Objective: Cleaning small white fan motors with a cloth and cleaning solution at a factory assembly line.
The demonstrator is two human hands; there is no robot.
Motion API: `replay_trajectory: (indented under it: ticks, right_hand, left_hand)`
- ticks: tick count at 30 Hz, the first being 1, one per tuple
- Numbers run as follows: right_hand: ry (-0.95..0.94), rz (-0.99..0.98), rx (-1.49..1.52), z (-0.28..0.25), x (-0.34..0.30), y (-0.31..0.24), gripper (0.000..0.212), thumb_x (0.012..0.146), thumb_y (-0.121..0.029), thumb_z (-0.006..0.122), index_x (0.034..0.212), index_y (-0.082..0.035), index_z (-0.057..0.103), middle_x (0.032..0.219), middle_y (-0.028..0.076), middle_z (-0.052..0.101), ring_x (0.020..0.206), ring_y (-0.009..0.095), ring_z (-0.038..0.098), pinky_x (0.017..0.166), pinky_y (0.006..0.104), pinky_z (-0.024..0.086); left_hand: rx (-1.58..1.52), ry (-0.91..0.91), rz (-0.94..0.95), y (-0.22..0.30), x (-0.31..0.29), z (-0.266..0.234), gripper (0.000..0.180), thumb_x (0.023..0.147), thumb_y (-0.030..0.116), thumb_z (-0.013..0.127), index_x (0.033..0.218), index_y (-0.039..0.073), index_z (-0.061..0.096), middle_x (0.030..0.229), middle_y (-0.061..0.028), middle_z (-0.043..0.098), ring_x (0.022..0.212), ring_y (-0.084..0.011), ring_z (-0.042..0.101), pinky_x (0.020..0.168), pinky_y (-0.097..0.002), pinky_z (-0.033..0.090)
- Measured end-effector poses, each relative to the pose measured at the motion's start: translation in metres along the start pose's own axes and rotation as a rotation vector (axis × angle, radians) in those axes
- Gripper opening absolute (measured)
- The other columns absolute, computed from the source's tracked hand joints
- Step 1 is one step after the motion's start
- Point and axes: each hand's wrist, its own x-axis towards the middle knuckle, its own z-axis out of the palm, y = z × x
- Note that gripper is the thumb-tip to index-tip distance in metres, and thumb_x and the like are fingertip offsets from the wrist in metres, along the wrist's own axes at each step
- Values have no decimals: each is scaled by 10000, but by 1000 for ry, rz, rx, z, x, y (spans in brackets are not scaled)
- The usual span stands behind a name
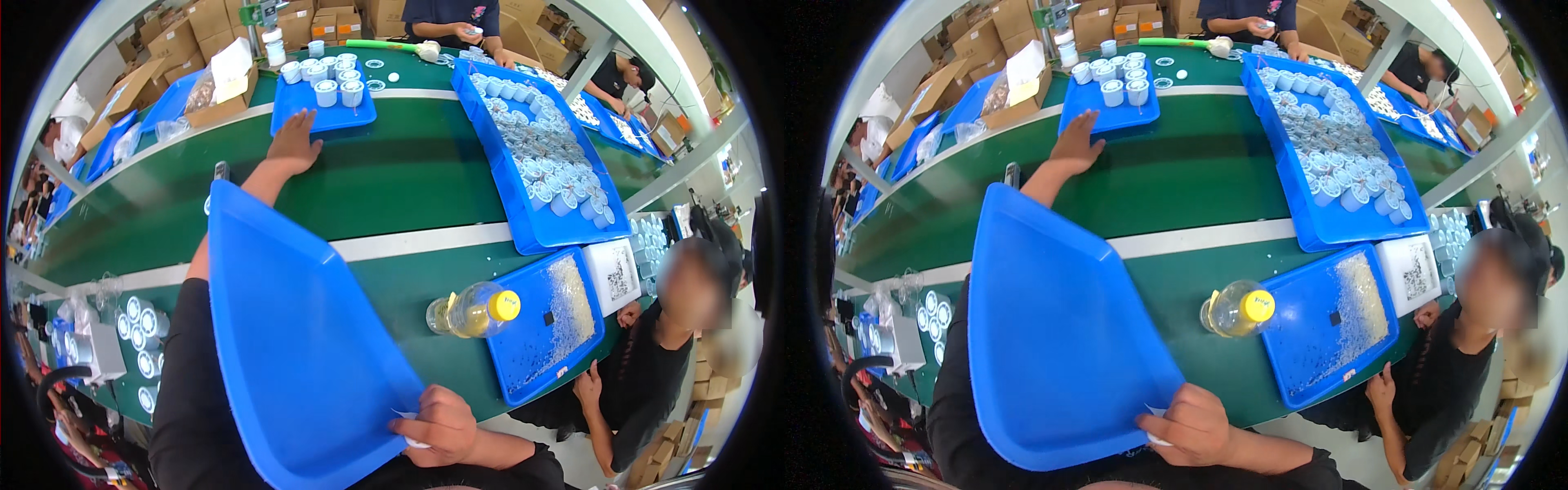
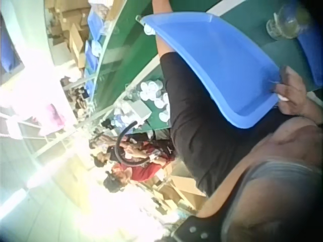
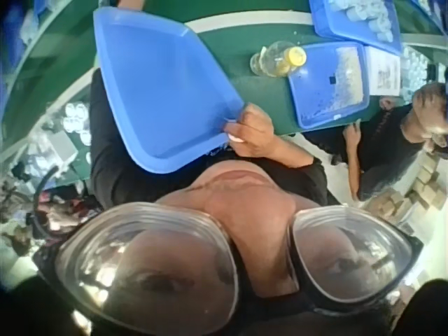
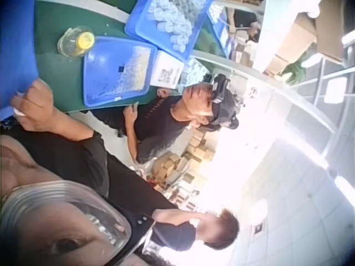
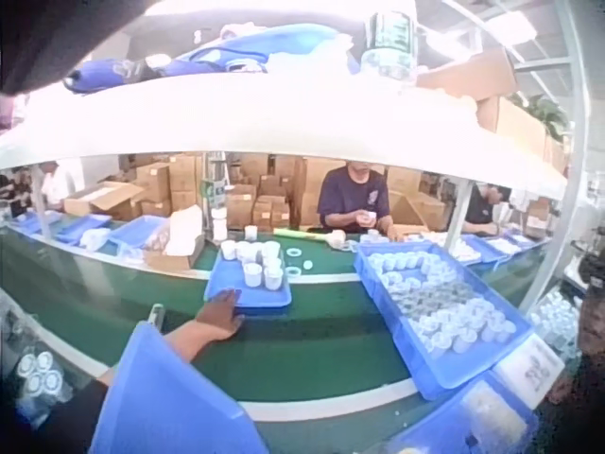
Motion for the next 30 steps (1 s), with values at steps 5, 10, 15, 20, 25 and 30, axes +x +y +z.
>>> replay_trajectory:
  ticks: [5,10,15,20,25,30]
  right_hand:
    - [19,16,8,4,14,4,326,654,-52,759,977,-16,729,695,28,481,610,208,480,535,331,391]
    - [45,8,-42,1,19,-3,352,598,-48,751,949,-17,736,695,41,472,614,236,494,544,349,410]
    - [135,-74,-177,2,39,-15,359,566,7,776,922,-15,733,688,45,471,569,227,474,505,340,383]
    - [184,-211,-322,13,78,-28,320,616,-2,788,927,-6,715,693,53,487,576,235,470,499,344,361]
    - [211,-239,-448,46,136,10,165,758,-63,754,897,-36,670,710,80,496,629,274,492,558,381,401]
    - [126,-190,-552,81,199,58,131,862,-170,703,818,-65,638,807,85,587,775,293,593,693,419,483]
  left_hand:
    - [-10,-56,-129,8,6,27,484,957,323,603,1411,179,522,1388,-104,553,1345,-291,474,1144,-514,313]
    - [-180,122,9,15,-34,10,201,873,132,668,1069,167,690,1061,-128,652,1045,-348,620,914,-481,485]
    - [-365,13,15,51,-167,-36,268,854,88,639,1111,141,694,1093,-144,646,1094,-359,603,950,-467,482]
    - [-1034,176,-82,67,-277,-90,240,844,71,635,1070,114,703,1060,-132,649,1060,-356,610,930,-451,492]
    - [-374,73,33,117,-302,-130,219,801,26,624,985,103,716,899,-88,600,890,-319,591,783,-422,481]
    - [-446,-87,-27,131,-376,-166,244,769,32,663,1001,92,709,894,-105,602,889,-317,597,792,-417,501]
